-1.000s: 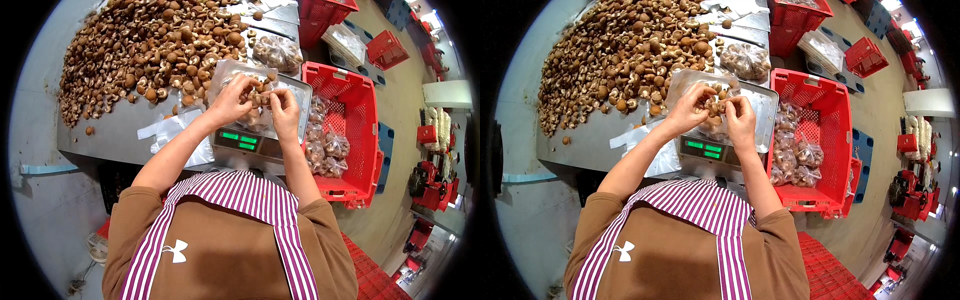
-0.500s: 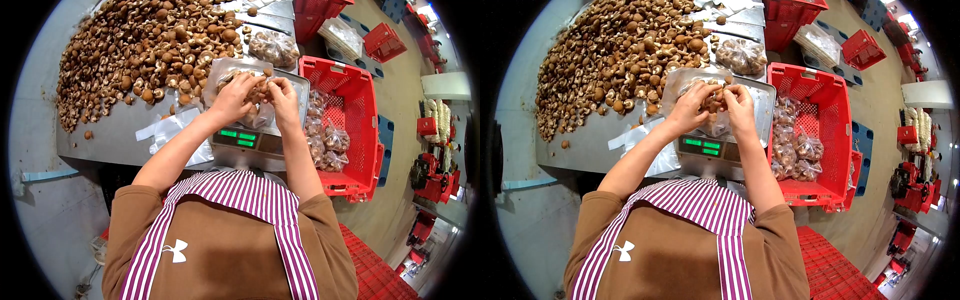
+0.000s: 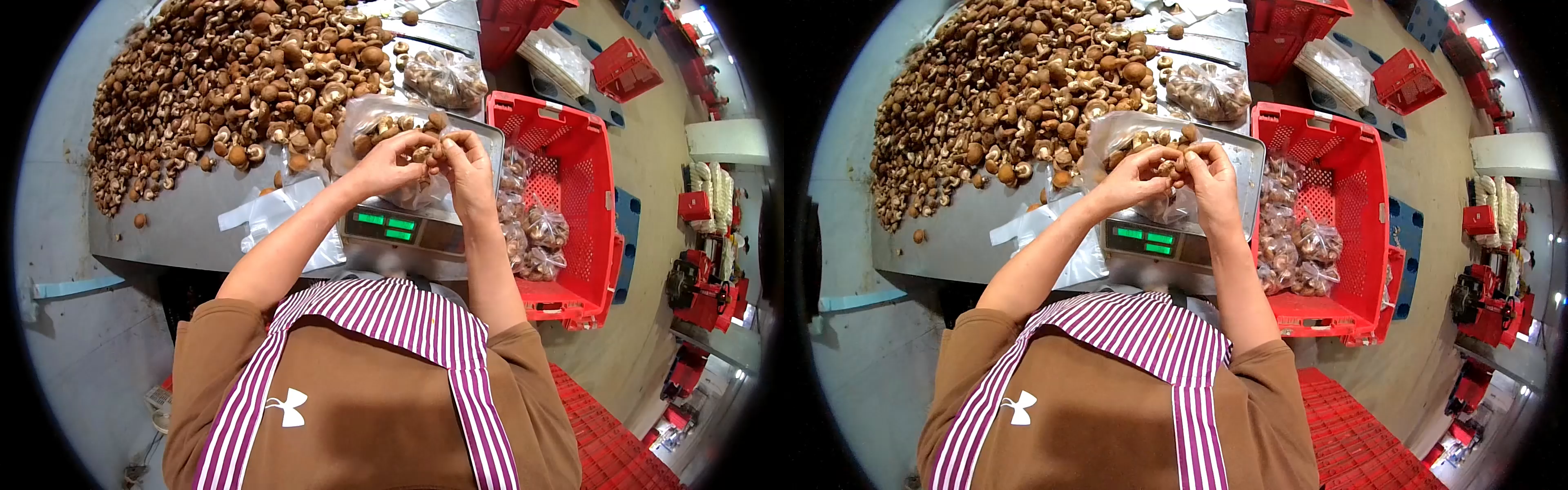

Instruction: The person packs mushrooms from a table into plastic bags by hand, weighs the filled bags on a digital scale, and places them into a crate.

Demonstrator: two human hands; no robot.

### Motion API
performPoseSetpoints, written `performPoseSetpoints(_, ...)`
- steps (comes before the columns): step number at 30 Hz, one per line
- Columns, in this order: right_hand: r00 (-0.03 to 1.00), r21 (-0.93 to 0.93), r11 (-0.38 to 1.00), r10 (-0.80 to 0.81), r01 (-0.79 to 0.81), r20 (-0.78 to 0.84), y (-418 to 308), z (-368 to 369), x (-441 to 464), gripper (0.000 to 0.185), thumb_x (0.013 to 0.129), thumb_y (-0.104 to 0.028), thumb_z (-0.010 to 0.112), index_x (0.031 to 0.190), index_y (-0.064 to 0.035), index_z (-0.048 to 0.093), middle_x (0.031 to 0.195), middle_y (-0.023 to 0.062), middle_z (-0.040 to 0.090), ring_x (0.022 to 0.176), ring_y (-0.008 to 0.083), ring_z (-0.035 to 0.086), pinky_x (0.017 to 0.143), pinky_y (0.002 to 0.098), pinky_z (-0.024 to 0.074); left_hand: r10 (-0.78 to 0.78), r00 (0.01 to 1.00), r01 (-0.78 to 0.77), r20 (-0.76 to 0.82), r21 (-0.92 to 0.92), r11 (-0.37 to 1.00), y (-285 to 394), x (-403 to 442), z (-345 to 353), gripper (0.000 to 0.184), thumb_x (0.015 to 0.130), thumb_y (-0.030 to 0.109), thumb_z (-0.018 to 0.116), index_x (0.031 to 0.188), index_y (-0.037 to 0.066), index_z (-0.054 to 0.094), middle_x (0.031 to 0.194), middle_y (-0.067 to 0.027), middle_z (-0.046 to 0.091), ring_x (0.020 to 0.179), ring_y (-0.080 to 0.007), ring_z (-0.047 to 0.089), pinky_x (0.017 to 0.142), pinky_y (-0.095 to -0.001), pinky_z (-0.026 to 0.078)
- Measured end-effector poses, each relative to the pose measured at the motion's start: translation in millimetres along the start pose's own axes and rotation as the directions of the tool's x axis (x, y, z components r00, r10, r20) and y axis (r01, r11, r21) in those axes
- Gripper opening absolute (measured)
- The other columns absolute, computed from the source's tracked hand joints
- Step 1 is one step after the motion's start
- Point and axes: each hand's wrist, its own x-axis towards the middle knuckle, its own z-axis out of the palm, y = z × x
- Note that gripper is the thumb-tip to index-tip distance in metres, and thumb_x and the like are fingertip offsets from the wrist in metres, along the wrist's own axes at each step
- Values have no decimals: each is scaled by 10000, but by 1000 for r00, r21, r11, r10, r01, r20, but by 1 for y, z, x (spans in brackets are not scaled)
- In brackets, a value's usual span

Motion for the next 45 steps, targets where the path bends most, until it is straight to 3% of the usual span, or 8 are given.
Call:
performPoseSetpoints(14, 921, -414, 842, 390, -346, 24, -25, -49, -110, 121, 945, -29, 551, 1058, 6, 573, 840, 44, 611, 688, 100, 577, 621, 254, 478, 322, 926, -143, -196, 608, 781, -13, 1, -18, 494, 824, 89, 653, 1308, 47, 562, 1332, -165, 548, 1246, -319, 522, 1066, -382, 411)
performPoseSetpoints(19, 966, -993, 109, 251, 39, 66, 31, -109, -165, 120, 868, -51, 632, 980, -7, 634, 821, 96, 637, 698, 212, 603, 657, 339, 480, 313, 935, -160, -167, 588, 793, 4, -8, -21, 408, 872, 96, 650, 1272, 49, 586, 1322, -138, 563, 1228, -277, 545, 1043, -374, 441)
performPoseSetpoints(23, 859, -753, 436, 379, -493, -344, 29, -98, -162, 148, 868, -81, 633, 993, -3, 640, 730, 140, 646, 763, 334, 646, 693, 417, 490, 302, 945, -190, -127, 538, 821, 23, -16, -12, 289, 883, 84, 641, 1169, 35, 640, 1198, -108, 623, 1040, -216, 641, 884, -323, 538)
performPoseSetpoints(25, 861, -778, 398, 369, -486, -350, 37, -105, -163, 160, 878, -78, 626, 1018, -1, 641, 749, 149, 652, 769, 321, 658, 700, 407, 499, 355, 923, -220, -147, 555, 802, 25, -18, -6, 249, 882, 74, 640, 1127, 36, 660, 1140, -96, 645, 954, -207, 660, 850, -317, 547)
performPoseSetpoints(27, 992, -954, 274, -4, 119, 123, 60, -123, -166, 175, 895, -77, 618, 1049, 3, 641, 735, 118, 643, 746, 214, 651, 684, 339, 502, 378, 911, -247, -163, 517, 820, 28, -23, -3, 222, 874, 66, 645, 1092, 36, 673, 1096, -93, 659, 912, -200, 661, 799, -307, 543)
performPoseSetpoints(35, 907, -760, 506, 319, -408, -274, 48, -102, -148, 219, 940, -183, 623, 1009, 24, 645, 769, 116, 650, 713, 171, 615, 683, 322, 503, 573, 766, -371, -292, 528, 764, 57, -58, -15, 249, 824, -51, 582, 1045, 10, 678, 1036, -103, 661, 891, -178, 633, 761, -286, 510)
performPoseSetpoints(37, 997, -894, 445, -27, -58, -78, 44, -96, -135, 201, 948, -180, 619, 1011, 8, 649, 919, 118, 663, 812, 210, 646, 731, 332, 501, 713, 574, -360, -402, 658, 661, 61, -61, -19, 254, 783, -28, 636, 1027, 34, 673, 989, -110, 668, 924, -262, 647, 794, -346, 526)
performPoseSetpoints(45, 859, -882, 338, -495, 329, 130, -13, 16, -81, 668, 864, -222, 719, 1400, 15, 399, 1450, 214, 390, 1323, 348, 419, 1105, 457, 339, 574, 663, 47, -480, 792, 609, 38, -60, -20, 588, 775, 233, 776, 1301, 89, 557, 1277, -129, 554, 1167, -254, 555, 920, -406, 477)
